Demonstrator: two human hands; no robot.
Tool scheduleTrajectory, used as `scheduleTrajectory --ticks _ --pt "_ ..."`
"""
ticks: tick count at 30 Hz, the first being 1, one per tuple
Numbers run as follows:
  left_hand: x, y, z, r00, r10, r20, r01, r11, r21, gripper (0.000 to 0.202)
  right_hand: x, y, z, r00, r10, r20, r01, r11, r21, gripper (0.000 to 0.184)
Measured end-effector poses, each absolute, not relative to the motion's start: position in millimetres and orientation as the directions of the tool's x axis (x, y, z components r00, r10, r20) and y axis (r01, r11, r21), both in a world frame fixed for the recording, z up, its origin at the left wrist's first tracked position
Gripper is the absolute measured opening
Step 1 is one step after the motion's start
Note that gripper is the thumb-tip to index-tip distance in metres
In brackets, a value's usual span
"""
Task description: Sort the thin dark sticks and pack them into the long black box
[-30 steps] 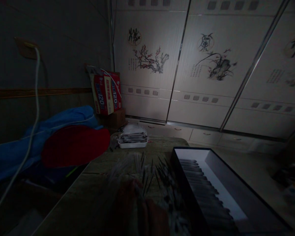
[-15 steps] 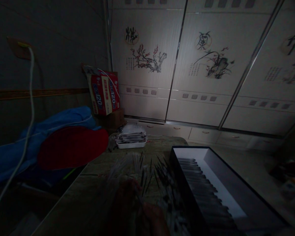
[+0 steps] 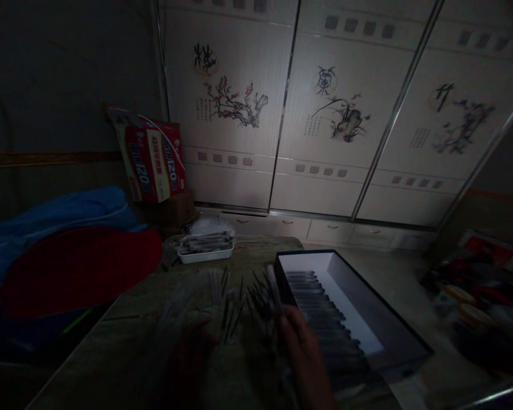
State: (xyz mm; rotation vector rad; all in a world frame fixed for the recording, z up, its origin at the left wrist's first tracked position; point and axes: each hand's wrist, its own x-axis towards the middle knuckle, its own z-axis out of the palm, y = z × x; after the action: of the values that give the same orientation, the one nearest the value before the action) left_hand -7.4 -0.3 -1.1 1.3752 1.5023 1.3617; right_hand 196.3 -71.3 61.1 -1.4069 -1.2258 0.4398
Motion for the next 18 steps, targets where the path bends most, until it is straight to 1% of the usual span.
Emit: scheduleTrajectory --ticks 1,2,4,5,6,7,9,11,12,14,18 --pt "-7.5 0.0 -0.7 -0.217 0.962 0.167 0.26 -0.108 0.96 0.027 210.2 -74.6 71.3 0.336 0.864 0.374 0.439 0.208 -0.874 0.034" --pt "-7.3 0.1 0.1 -0.218 0.961 0.17 0.258 -0.111 0.96 0.027 225.7 -76.9 80.0 0.346 0.843 0.413 0.483 0.218 -0.848 0.031" --pt "-6.4 -0.2 2.6 -0.199 0.967 0.161 0.247 -0.109 0.963 0.026 260.9 -78.5 91.2 0.325 0.793 0.515 0.629 0.225 -0.744 0.025" --pt "-5.8 -0.7 4.1 -0.187 0.971 0.15 0.244 -0.102 0.964 0.026 279.7 -77.9 93.7 0.317 0.778 0.542 0.685 0.208 -0.698 0.024" --pt "-5.1 -1.4 5.7 -0.177 0.975 0.136 0.244 -0.091 0.965 0.025 298.3 -76.8 94.4 0.275 0.801 0.532 0.736 0.18 -0.652 0.024" --pt "-4.6 -2.0 7.1 -0.173 0.978 0.121 0.246 -0.076 0.966 0.024 315.9 -75.3 93.5 0.217 0.841 0.496 0.785 0.152 -0.601 0.024" --pt "-4.1 -3.2 9.4 -0.18 0.98 0.09 0.243 -0.045 0.969 0.024 345.8 -72.0 88.3 0.121 0.924 0.364 0.871 0.077 -0.485 0.024" --pt "-4.3 -3.9 10.4 -0.191 0.979 0.073 0.235 -0.027 0.972 0.025 366.0 -68.9 80.1 0.072 0.97 0.23 0.93 0.018 -0.367 0.027" --pt "-4.6 -3.9 10.4 -0.193 0.979 0.073 0.235 -0.026 0.972 0.025 372.5 -67.4 75.4 0.057 0.981 0.187 0.943 0.008 -0.333 0.029" --pt "-5.5 -3.8 9.4 -0.189 0.979 0.08 0.243 -0.032 0.97 0.024 379.5 -64.3 66.0 0.029 0.99 0.137 0.951 0.015 -0.31 0.031" --pt "-8.3 -1.5 3.5 -0.163 0.983 0.081 0.258 -0.037 0.965 0.023 378.6 -57.7 53.3 -0.014 0.995 0.096 0.945 0.044 -0.324 0.03"
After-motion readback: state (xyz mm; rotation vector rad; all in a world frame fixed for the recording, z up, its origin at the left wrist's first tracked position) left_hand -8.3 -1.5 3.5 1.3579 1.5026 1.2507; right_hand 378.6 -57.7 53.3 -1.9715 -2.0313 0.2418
